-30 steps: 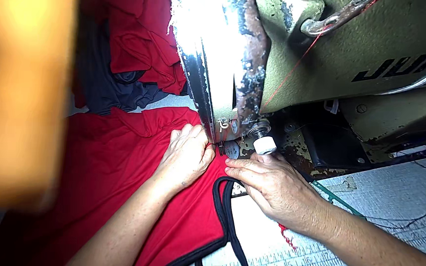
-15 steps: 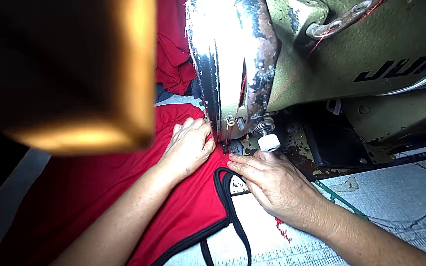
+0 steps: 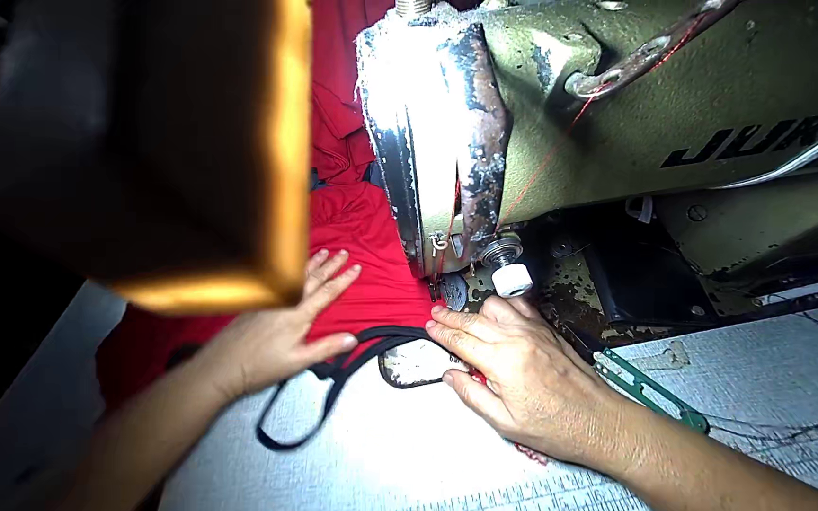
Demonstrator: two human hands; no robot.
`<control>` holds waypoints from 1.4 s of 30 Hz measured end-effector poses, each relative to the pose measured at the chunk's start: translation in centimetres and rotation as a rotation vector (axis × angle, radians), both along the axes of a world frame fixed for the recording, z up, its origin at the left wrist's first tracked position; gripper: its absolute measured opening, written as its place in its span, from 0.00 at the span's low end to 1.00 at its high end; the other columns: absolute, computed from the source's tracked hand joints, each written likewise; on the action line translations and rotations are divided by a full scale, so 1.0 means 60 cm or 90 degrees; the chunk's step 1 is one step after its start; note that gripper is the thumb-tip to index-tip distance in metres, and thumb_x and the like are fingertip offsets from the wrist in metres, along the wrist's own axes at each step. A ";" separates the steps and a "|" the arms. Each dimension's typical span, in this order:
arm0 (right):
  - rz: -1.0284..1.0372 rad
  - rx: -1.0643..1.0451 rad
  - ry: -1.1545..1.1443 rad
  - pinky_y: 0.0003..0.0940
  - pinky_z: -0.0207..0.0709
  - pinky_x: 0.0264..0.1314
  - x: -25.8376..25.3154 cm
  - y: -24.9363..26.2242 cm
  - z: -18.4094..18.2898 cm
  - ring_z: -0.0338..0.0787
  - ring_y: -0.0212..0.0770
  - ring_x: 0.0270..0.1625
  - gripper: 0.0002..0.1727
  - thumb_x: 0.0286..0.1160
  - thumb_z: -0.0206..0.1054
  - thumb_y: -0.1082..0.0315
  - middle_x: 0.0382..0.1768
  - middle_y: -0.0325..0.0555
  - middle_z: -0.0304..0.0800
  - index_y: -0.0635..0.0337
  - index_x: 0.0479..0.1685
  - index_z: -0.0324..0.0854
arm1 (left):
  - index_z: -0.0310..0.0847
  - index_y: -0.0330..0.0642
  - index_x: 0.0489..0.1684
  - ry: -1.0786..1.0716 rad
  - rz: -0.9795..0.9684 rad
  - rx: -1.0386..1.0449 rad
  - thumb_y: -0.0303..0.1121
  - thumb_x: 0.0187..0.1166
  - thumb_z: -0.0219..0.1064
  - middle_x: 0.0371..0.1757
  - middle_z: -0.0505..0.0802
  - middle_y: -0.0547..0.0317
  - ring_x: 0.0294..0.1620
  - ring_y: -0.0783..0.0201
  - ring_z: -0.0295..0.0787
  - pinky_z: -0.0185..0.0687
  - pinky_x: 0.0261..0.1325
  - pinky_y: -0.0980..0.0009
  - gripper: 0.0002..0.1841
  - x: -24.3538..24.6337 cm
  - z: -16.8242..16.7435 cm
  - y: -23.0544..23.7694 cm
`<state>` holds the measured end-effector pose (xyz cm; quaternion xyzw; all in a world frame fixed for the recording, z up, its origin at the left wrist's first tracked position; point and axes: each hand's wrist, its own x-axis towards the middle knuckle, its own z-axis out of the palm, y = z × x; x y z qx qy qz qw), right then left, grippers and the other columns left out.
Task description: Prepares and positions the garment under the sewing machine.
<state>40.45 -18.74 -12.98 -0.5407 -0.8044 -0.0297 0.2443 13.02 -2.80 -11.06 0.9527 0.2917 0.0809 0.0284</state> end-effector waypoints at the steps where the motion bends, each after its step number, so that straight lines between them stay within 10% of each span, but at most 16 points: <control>1: 0.005 -0.001 -0.002 0.35 0.70 0.58 0.000 0.000 0.000 0.84 0.37 0.58 0.24 0.83 0.53 0.51 0.69 0.28 0.89 0.44 0.68 0.89 | 0.67 0.51 0.90 0.028 -0.048 0.018 0.74 0.77 0.41 0.90 0.71 0.52 0.93 0.49 0.58 0.52 0.89 0.43 0.47 -0.009 0.007 0.033; 3: 0.011 0.000 -0.002 0.34 0.70 0.57 0.002 0.000 -0.003 0.83 0.36 0.58 0.24 0.84 0.52 0.51 0.70 0.27 0.89 0.42 0.68 0.89 | 0.70 0.48 0.87 0.053 -0.106 0.058 0.73 0.77 0.40 0.87 0.74 0.48 0.90 0.49 0.65 0.57 0.87 0.47 0.47 -0.001 0.026 0.060; 6: 0.018 -0.011 0.016 0.34 0.69 0.56 0.005 0.000 -0.004 0.83 0.35 0.56 0.24 0.85 0.52 0.52 0.71 0.26 0.88 0.42 0.68 0.89 | 0.93 0.41 0.51 -0.062 -0.112 0.088 0.62 0.77 0.49 0.57 0.93 0.47 0.64 0.47 0.87 0.76 0.64 0.43 0.35 0.061 0.055 0.020; 16: -0.224 0.092 0.091 0.46 0.75 0.52 0.023 0.006 -0.002 0.87 0.45 0.50 0.17 0.77 0.60 0.57 0.45 0.36 0.95 0.48 0.42 0.97 | 0.86 0.56 0.23 -0.275 -0.039 -0.104 0.41 0.72 0.62 0.26 0.81 0.79 0.36 0.79 0.78 0.70 0.44 0.75 0.10 0.131 -0.011 -0.074; 22: -0.004 0.173 0.130 0.34 0.73 0.47 0.015 0.004 0.003 0.84 0.36 0.42 0.12 0.75 0.64 0.57 0.30 0.34 0.85 0.47 0.27 0.88 | 0.85 0.56 0.24 -0.327 0.014 -0.165 0.38 0.73 0.62 0.25 0.83 0.80 0.31 0.83 0.79 0.74 0.38 0.81 0.09 0.133 -0.007 -0.074; 26: -0.029 0.063 0.041 0.37 0.78 0.50 0.008 0.009 -0.002 0.86 0.39 0.50 0.20 0.79 0.60 0.48 0.46 0.36 0.89 0.42 0.55 0.94 | 0.83 0.54 0.26 -0.341 0.016 -0.168 0.35 0.73 0.62 0.23 0.81 0.78 0.28 0.83 0.76 0.71 0.35 0.82 0.07 0.136 -0.004 -0.077; 30: -0.075 0.008 0.015 0.42 0.77 0.55 0.008 0.012 -0.001 0.85 0.40 0.56 0.23 0.80 0.55 0.46 0.51 0.34 0.89 0.38 0.62 0.92 | 0.85 0.55 0.27 -0.321 0.023 -0.144 0.37 0.73 0.63 0.27 0.82 0.78 0.28 0.85 0.76 0.70 0.29 0.87 0.06 0.136 0.001 -0.080; 42: -0.013 -0.006 0.073 0.39 0.70 0.59 0.018 0.013 0.000 0.82 0.32 0.51 0.20 0.84 0.55 0.50 0.41 0.26 0.87 0.37 0.53 0.95 | 0.91 0.49 0.30 -0.344 -0.069 -0.036 0.35 0.71 0.66 0.31 0.86 0.71 0.41 0.76 0.82 0.75 0.50 0.78 0.07 0.141 -0.008 -0.085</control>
